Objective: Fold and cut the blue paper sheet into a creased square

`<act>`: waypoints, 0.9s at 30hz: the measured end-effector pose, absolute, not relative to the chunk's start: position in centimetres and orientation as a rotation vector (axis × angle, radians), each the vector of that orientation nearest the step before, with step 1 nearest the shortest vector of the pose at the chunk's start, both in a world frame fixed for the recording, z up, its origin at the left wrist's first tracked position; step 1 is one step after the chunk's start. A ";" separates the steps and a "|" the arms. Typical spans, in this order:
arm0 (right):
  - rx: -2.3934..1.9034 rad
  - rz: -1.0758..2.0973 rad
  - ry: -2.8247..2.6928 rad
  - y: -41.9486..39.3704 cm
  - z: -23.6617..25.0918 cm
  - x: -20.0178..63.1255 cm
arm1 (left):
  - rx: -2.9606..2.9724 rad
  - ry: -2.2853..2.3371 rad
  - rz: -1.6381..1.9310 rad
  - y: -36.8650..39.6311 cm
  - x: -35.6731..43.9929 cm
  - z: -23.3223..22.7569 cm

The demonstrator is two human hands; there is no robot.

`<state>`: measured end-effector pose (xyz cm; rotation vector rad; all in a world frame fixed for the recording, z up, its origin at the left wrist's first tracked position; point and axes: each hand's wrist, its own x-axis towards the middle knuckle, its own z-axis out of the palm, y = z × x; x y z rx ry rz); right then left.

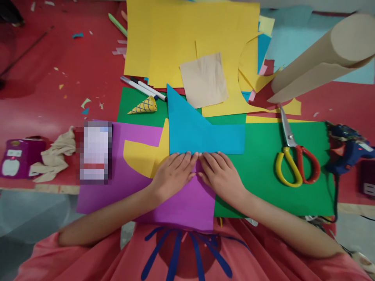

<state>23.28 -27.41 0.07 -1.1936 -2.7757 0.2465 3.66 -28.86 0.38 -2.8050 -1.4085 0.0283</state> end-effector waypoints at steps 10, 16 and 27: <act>-1.240 0.090 -2.794 -27.8 1.3 26.2 | -2.786 -1.450 -0.003 -29.7 -0.4 1.4; -1.431 0.019 -2.717 -28.5 1.1 28.8 | -2.783 -1.568 0.058 -30.5 -2.0 1.6; -1.659 0.273 -2.402 -27.4 -0.1 32.9 | -2.787 -1.475 0.056 -30.2 -2.0 1.4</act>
